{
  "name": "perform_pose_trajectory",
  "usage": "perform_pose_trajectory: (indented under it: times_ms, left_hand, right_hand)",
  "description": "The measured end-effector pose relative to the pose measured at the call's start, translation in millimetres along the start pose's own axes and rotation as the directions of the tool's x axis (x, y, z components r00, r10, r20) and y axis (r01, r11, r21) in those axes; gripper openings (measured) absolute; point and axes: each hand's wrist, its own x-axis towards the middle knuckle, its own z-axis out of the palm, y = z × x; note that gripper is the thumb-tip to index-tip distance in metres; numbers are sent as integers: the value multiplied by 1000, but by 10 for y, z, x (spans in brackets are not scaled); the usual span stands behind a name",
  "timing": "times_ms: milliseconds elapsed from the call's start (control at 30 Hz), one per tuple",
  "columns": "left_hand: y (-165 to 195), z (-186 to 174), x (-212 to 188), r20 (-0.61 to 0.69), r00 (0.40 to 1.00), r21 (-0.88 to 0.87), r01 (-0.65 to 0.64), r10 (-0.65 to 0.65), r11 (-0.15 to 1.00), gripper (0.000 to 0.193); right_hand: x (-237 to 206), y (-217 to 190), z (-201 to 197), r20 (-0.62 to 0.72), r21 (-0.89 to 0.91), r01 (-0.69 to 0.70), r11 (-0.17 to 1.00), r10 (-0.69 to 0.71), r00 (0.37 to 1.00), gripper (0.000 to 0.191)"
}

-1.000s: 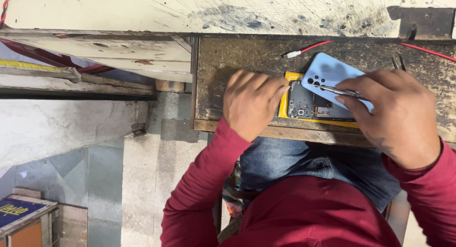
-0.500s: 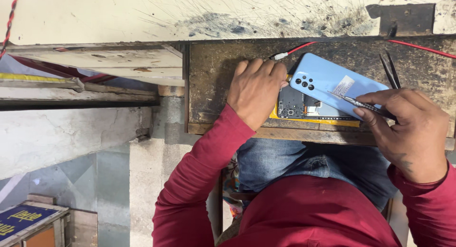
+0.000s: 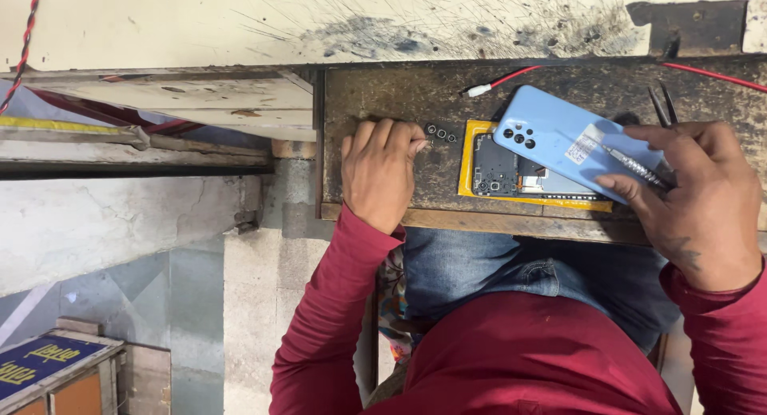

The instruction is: The person disassembles a smartphone by removing screws and prying off the back cover. They then detach internal components, including the battery and camera module, using a screwdriver and tweezers. The person handles the motherboard and other parts, placing them on the workbench.

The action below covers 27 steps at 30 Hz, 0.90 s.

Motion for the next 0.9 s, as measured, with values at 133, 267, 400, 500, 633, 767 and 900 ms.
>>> perform_pose_trajectory:
  times_ms: [133,267,400,500,633,767,900]
  left_hand:
    - [-16,-14,-18,-6,1000,-4,-5,5,1000,13]
    - [-3,14,25,60,988,-97,-137,143,986,50]
    - [92,88,83,155,937,-182,-284,313,941,88]
    - [167,88,64,232,916,-238,-273,327,932,95]
    - [232,98,71,278,913,-231,-238,298,943,92]
    - [266,88,61,278,921,-233,-211,273,949,88]
    - [275,79,44,260,928,-224,-212,268,951,86]
  right_hand:
    - [56,-33,-20,-3,44,143,989,-143,990,84]
    - [46,-58,-22,83,113,60,992,-70,994,88]
    - [-14,-97,5,-30,97,95,991,-92,995,84]
    - [-82,-130,28,-80,155,67,986,-55,995,83]
    - [-174,-167,39,-134,72,32,997,-22,991,85]
    - [-219,-235,79,-117,22,-22,1000,24,993,82]
    - [-251,-266,96,-157,22,4,1000,-1,988,74]
